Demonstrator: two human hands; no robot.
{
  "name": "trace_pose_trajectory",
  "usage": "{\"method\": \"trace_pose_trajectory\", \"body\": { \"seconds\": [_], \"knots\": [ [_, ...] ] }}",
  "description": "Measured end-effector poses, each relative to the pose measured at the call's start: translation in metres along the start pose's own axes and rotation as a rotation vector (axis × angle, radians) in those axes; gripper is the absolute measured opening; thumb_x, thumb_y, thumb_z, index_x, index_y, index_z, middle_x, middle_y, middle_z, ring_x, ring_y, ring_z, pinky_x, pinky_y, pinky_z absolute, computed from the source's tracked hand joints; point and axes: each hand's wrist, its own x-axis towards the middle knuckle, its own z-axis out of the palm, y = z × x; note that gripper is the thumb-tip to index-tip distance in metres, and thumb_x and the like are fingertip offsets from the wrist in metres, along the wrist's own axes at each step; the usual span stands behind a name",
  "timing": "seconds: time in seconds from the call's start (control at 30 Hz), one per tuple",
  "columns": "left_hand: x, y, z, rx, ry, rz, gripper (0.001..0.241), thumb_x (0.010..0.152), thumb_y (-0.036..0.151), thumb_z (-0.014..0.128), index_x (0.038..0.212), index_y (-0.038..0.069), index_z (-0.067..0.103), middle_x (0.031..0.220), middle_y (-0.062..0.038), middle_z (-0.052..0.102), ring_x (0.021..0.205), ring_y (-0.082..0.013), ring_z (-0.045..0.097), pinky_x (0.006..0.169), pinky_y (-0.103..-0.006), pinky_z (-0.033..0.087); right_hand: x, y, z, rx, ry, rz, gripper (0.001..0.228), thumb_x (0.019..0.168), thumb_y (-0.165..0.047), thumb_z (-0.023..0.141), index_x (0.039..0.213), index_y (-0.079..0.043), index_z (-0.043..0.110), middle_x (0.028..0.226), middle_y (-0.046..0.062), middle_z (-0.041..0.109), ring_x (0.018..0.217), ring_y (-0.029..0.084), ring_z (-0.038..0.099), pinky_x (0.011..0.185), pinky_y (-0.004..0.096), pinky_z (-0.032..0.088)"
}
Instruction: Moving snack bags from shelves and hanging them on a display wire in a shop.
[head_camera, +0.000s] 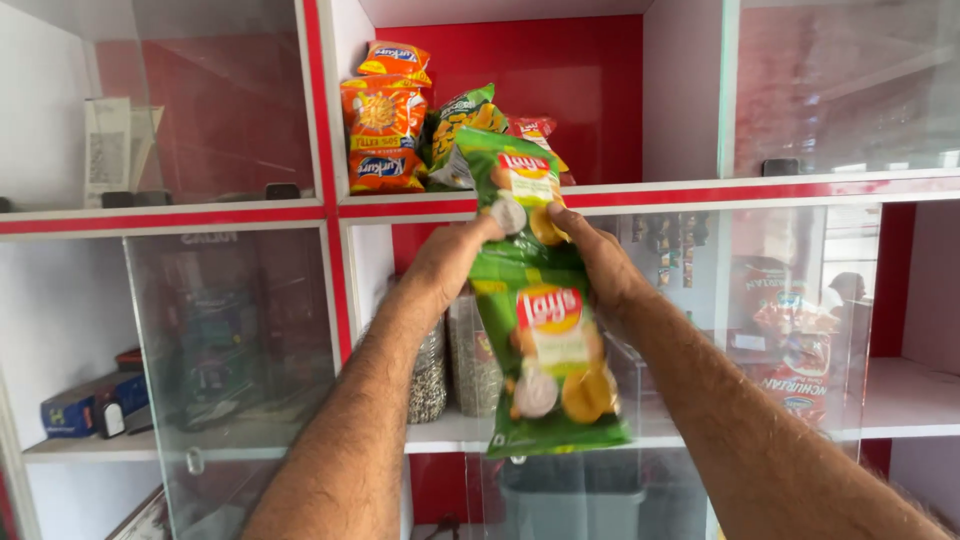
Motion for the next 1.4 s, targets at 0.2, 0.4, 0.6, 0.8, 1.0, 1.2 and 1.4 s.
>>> {"method": "trace_pose_trajectory", "body": {
  "seconds": [0.2,0.4,0.6,0.8,1.0,1.2,1.4],
  "knots": [
    [-0.037,-0.001,0.013,0.082,-0.041,-0.132,0.074,0.085,0.063,0.057,0.128,0.004,0.069,0.117,-0.011,0.072,0.106,-0.0231,0.066,0.094,-0.0400,0.048,-0.020,0.019,-0.010,-0.014,-0.049,-0.023,0.069,0.085,-0.047,0.066,0.139,-0.005,0.059,0.125,0.011,0.072,0.111,0.021,0.070,0.097,0.038,0.056],
    [-0.066,0.018,0.036,0.058,0.055,-0.026,0.076,0.088,0.069,0.053,0.143,0.016,0.053,0.126,-0.010,0.067,0.111,-0.0235,0.063,0.089,-0.0474,0.051,-0.042,0.028,-0.028,-0.185,-0.251,0.028,0.071,0.078,-0.033,0.070,0.141,-0.007,0.052,0.119,0.010,0.070,0.109,0.024,0.069,0.094,0.044,0.059],
    [-0.083,0.007,0.053,-0.037,0.024,0.054,0.052,0.081,0.040,0.074,0.119,0.005,0.071,0.106,-0.010,0.079,0.093,-0.0191,0.074,0.082,-0.0369,0.061,-0.076,0.017,-0.029,-0.031,-0.254,0.183,0.069,0.082,-0.055,0.059,0.136,-0.011,0.057,0.117,0.009,0.074,0.104,0.022,0.073,0.094,0.044,0.058],
    [-0.111,0.025,0.058,0.015,-0.106,-0.022,0.050,0.076,0.032,0.076,0.119,0.007,0.072,0.110,-0.011,0.079,0.098,-0.0204,0.073,0.086,-0.0376,0.058,-0.079,0.015,-0.035,0.224,-0.153,0.310,0.075,0.087,-0.071,0.041,0.130,-0.013,0.063,0.112,0.008,0.075,0.101,0.021,0.071,0.090,0.045,0.057],
    [-0.109,0.005,0.046,0.189,-0.025,-0.269,0.085,0.081,0.076,0.048,0.139,0.016,0.062,0.137,-0.015,0.063,0.128,-0.0300,0.058,0.102,-0.0505,0.050,-0.082,0.029,-0.035,0.284,-0.180,0.222,0.050,0.087,-0.033,0.070,0.128,-0.006,0.063,0.117,0.010,0.075,0.107,0.022,0.073,0.097,0.042,0.059],
    [-0.120,-0.010,0.050,0.129,0.071,-0.294,0.112,0.074,0.080,0.059,0.154,0.007,0.031,0.144,-0.028,0.050,0.133,-0.0390,0.057,0.103,-0.0587,0.055,-0.104,0.034,-0.030,0.101,-0.296,0.151,0.058,0.080,-0.023,0.071,0.134,-0.007,0.055,0.119,0.011,0.070,0.107,0.022,0.071,0.097,0.042,0.059],
    [-0.132,-0.011,0.067,0.172,-0.037,-0.269,0.102,0.067,0.068,0.067,0.149,0.012,0.043,0.140,-0.021,0.061,0.128,-0.0341,0.063,0.100,-0.0542,0.057,-0.116,0.052,-0.038,-0.026,-0.233,0.246,0.070,0.079,-0.043,0.076,0.137,-0.009,0.053,0.123,0.012,0.071,0.111,0.020,0.071,0.096,0.038,0.061]
  ]
}}
